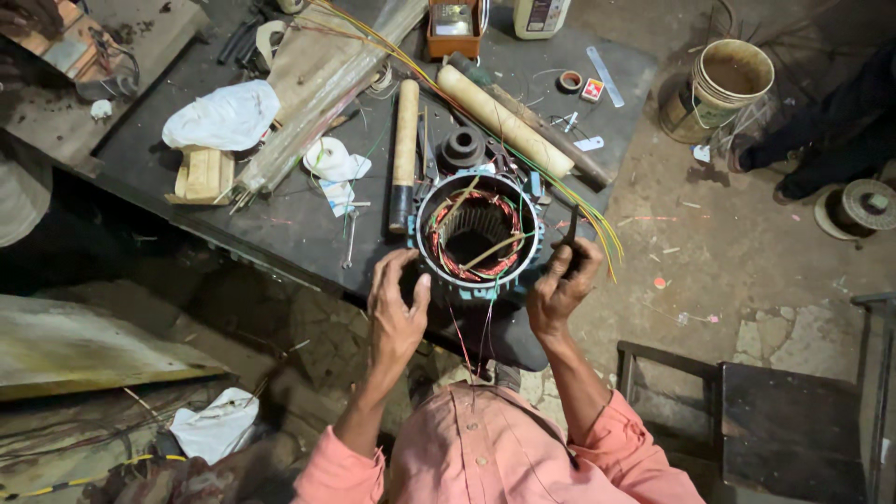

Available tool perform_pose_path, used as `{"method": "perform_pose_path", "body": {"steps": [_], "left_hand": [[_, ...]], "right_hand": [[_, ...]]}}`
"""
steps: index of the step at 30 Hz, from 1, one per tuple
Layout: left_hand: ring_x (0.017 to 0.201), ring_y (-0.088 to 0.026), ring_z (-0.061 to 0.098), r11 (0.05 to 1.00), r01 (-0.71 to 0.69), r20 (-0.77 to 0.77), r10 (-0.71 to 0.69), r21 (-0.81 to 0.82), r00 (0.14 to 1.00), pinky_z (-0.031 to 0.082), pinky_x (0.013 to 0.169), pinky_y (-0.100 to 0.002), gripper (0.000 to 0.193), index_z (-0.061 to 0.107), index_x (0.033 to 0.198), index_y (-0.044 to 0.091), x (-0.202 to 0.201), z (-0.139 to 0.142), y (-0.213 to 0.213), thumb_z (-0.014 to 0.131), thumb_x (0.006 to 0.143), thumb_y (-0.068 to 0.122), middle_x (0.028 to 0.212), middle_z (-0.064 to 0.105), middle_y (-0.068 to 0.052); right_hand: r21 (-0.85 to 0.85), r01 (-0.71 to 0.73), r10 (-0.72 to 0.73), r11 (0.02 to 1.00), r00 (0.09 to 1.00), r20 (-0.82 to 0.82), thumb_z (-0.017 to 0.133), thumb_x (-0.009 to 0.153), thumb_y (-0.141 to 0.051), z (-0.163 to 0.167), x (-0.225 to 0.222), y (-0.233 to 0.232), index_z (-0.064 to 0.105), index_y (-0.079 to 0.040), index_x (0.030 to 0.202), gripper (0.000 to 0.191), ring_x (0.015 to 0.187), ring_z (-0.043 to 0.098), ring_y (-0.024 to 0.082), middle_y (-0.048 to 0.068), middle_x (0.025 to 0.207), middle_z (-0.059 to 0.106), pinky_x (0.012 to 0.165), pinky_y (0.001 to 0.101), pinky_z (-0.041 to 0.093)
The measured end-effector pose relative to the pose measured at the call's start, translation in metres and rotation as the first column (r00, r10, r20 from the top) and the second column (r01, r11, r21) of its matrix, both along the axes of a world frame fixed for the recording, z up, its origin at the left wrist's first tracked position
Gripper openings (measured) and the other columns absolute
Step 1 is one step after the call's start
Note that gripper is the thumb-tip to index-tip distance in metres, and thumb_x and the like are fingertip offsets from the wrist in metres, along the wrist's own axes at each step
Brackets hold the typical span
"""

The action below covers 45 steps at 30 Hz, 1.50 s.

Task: The person uses a hammer to repeatedly tap a thin copper wire held in the left hand, likely to straighten or shape it for insertion into a motor stator. The person then uses a wooden stick to push the wire into the stator slots.

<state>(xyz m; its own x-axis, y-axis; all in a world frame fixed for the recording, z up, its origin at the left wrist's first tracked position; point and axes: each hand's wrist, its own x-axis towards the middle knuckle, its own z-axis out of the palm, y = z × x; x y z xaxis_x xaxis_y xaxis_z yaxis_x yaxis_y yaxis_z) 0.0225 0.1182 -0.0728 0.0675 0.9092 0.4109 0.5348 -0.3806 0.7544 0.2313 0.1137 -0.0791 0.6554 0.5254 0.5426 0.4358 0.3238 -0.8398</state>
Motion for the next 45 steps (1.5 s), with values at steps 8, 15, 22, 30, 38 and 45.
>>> {"method": "perform_pose_path", "body": {"steps": [8, 15, 22, 30, 38, 45], "left_hand": [[0.137, -0.044, 0.050, 0.991, 0.131, 0.130, -0.128, -0.017, 0.983, 0.041, 0.114, -0.048, 0.062, 0.038, 0.154, -0.001, 0.011, -0.009, 0.027, 0.056, 0.105, 0.034, 0.150, 0.050, -0.028], [0.116, -0.040, 0.058, 0.998, -0.012, 0.066, 0.016, -0.065, 0.998, 0.044, 0.104, -0.046, 0.055, 0.049, 0.147, 0.002, 0.019, -0.013, 0.026, 0.057, 0.099, 0.028, 0.129, 0.061, -0.024], [0.113, -0.038, 0.056, 0.993, -0.103, 0.105, 0.109, -0.056, 0.989, 0.043, 0.103, -0.047, 0.055, 0.050, 0.147, 0.002, 0.033, -0.019, 0.008, 0.059, 0.099, 0.027, 0.128, 0.060, -0.023], [0.131, -0.050, 0.040, 0.980, -0.196, 0.108, 0.199, -0.033, 0.974, 0.033, 0.110, -0.054, 0.077, 0.025, 0.158, -0.005, 0.101, -0.020, -0.067, 0.059, 0.098, 0.028, 0.153, 0.037, -0.036], [0.137, -0.047, 0.049, 0.980, -0.001, 0.234, 0.048, -0.197, 0.971, 0.047, 0.107, -0.048, 0.092, 0.012, 0.162, 0.000, 0.088, -0.004, -0.080, 0.070, 0.094, 0.024, 0.163, 0.021, -0.034], [0.089, -0.035, 0.073, 0.871, 0.171, -0.018, -0.201, -0.460, 0.979, 0.057, 0.084, -0.042, 0.076, 0.035, 0.162, 0.004, 0.036, 0.040, -0.136, 0.068, 0.094, 0.015, 0.111, 0.074, -0.024]], "right_hand": [[0.034, 0.057, -0.059, 0.998, 0.995, 0.075, 0.052, 0.111, -0.007, -0.012, 0.001, 0.001, 0.051, -0.002, 0.119, 0.010, 0.081, 0.052, 0.013, 0.007, 0.100, 0.055, 0.071, 0.0284, 0.046], [0.056, 0.048, -0.052, 0.997, 0.996, 0.077, 0.051, 0.109, -0.003, -0.022, 0.003, 0.003, 0.050, -0.001, 0.119, 0.011, 0.078, 0.051, 0.011, 0.007, 0.098, 0.055, 0.068, 0.0266, 0.045], [0.087, -0.022, 0.017, 0.996, 0.998, 0.062, 0.052, 0.110, -0.005, -0.022, 0.018, 0.009, 0.049, 0.000, 0.121, 0.012, 0.078, 0.054, 0.010, 0.007, 0.099, 0.059, 0.069, 0.0255, 0.047], [0.002, -0.210, 0.210, 0.978, 0.978, 0.015, 0.054, 0.110, -0.008, -0.008, 0.074, 0.041, 0.053, -0.001, 0.119, 0.011, 0.069, 0.051, 0.008, 0.003, 0.086, 0.060, 0.062, 0.0243, 0.044], [-0.034, -0.244, 0.246, 0.969, 0.967, 0.071, 0.054, 0.110, -0.010, -0.005, 0.081, 0.044, 0.054, -0.002, 0.117, 0.011, 0.069, 0.051, 0.008, 0.002, 0.084, 0.056, 0.062, 0.0250, 0.044], [0.062, -0.217, 0.216, 0.974, 0.976, 0.015, 0.052, 0.116, -0.012, -0.010, 0.091, 0.030, 0.050, -0.004, 0.122, 0.011, 0.074, 0.050, 0.009, 0.004, 0.091, 0.057, 0.064, 0.0252, 0.042]]}}
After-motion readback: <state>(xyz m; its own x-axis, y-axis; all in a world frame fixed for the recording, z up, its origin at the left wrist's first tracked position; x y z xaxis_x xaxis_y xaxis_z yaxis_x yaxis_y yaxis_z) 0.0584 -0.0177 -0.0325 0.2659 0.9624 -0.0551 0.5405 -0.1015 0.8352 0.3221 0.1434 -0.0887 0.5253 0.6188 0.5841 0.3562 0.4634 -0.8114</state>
